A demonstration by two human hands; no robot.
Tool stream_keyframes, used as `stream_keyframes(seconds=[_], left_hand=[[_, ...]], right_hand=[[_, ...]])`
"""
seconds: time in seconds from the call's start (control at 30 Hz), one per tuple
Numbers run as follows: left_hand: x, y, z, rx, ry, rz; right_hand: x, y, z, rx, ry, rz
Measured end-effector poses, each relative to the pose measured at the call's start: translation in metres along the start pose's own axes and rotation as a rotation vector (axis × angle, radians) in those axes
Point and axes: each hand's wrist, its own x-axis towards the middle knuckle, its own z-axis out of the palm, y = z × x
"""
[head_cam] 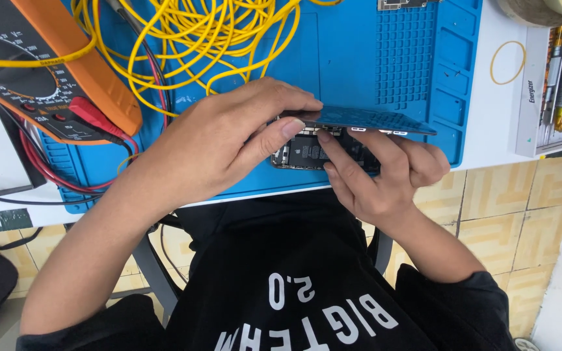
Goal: Testing the functionality of a smartphone and inspecting its internal components at a repair bench.
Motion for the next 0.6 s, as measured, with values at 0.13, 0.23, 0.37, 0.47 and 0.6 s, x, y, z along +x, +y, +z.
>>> stream_keyframes(seconds=[0.13, 0.23, 0.37, 0.47, 0.6], left_hand=[[-0.0004, -0.0012, 0.0006, -0.002, -0.001, 0.006], [0.0002, -0.0005, 0.0005, -0.003, -0.002, 0.004], [-0.0001, -0.0004, 0.0002, -0.003, 0.0, 0.002], [-0.0002, -0.0009, -0.0001, -0.003, 0.002, 0.009], [0.0, -0.0005, 0.0, -0.005, -0.004, -0.005]], right_hand=[[-0.0012, -0.0005, -0.002, 0.009, -0.038, 0.013], [-0.0012, -0.0003, -0.0032, 0.01, -0.091, 0.025], [-0.0004, -0.0009, -0.0039, 0.011, -0.079, 0.031], [-0.0005, -0.0017, -0.0039, 0.006, -0.085, 0.038], [-0.0026, -0.0013, -0.0015, 0.001, -0.073, 0.044]])
